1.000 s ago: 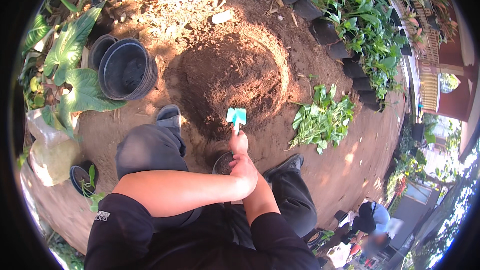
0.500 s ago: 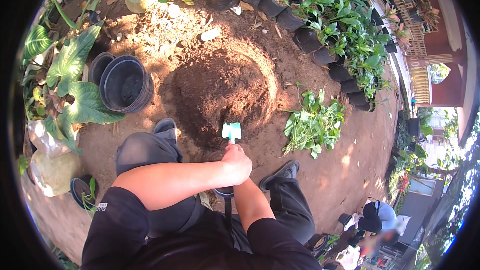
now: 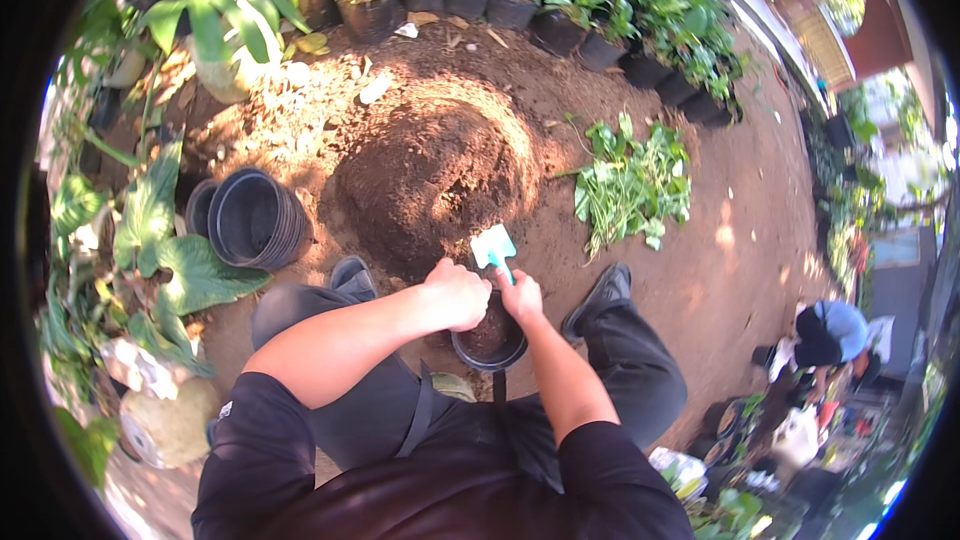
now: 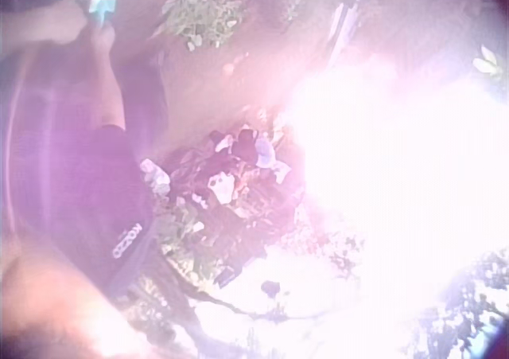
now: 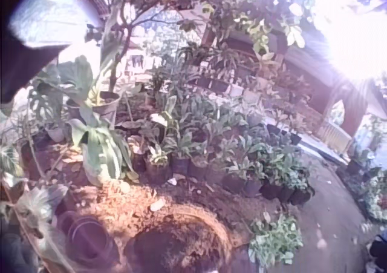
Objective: The person fills a black plastic pot with soil from a mound using a small light blue trowel.
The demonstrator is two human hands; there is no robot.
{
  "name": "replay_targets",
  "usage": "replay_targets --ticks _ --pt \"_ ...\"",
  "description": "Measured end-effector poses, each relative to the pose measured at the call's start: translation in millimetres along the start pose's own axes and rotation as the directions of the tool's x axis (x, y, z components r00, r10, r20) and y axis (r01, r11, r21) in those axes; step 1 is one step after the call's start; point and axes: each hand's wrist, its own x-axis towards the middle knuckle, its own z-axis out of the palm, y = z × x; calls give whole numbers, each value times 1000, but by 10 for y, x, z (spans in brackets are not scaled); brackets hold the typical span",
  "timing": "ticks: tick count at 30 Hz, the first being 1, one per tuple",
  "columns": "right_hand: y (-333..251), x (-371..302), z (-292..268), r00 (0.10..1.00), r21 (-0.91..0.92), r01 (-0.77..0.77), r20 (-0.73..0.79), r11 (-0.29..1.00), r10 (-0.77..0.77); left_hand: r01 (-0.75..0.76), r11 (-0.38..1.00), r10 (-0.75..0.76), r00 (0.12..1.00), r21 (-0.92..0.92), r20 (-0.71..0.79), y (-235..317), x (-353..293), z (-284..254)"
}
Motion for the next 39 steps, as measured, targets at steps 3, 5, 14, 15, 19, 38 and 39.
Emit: replay_targets --ticks 3,5,14,15,19,38,39 --pt "124 -145 -283 997 -27 73 9 997 -72 20 1000 -19 999 -12 49 -34 -47 -44" --pt "191 -275 -539 993 -50 109 41 993 -107 35 999 -35 999 -16 11 -66 -73 -67" --pt "473 -836 -1430 952 -373 157 305 915 -39 52 997 -58 993 -56 -105 -157 -134 -67" --pt "527 -862 -1423 946 -404 168 322 899 -32 50 997 -56 993 -55 -103 -148 -127 -50" --pt "842 -897 -1257 926 -471 251 371 846 -68 77 997 -79 993 -24 -84 -102 -110 20" --pt "1075 -908 -861 872 -456 130 475 881 117 129 992 -129 990 -7 -48 91 -235 193" --pt "1059 -915 -862 868 -464 140 482 875 116 133 991 -133 990 -7 -44 101 -235 191"
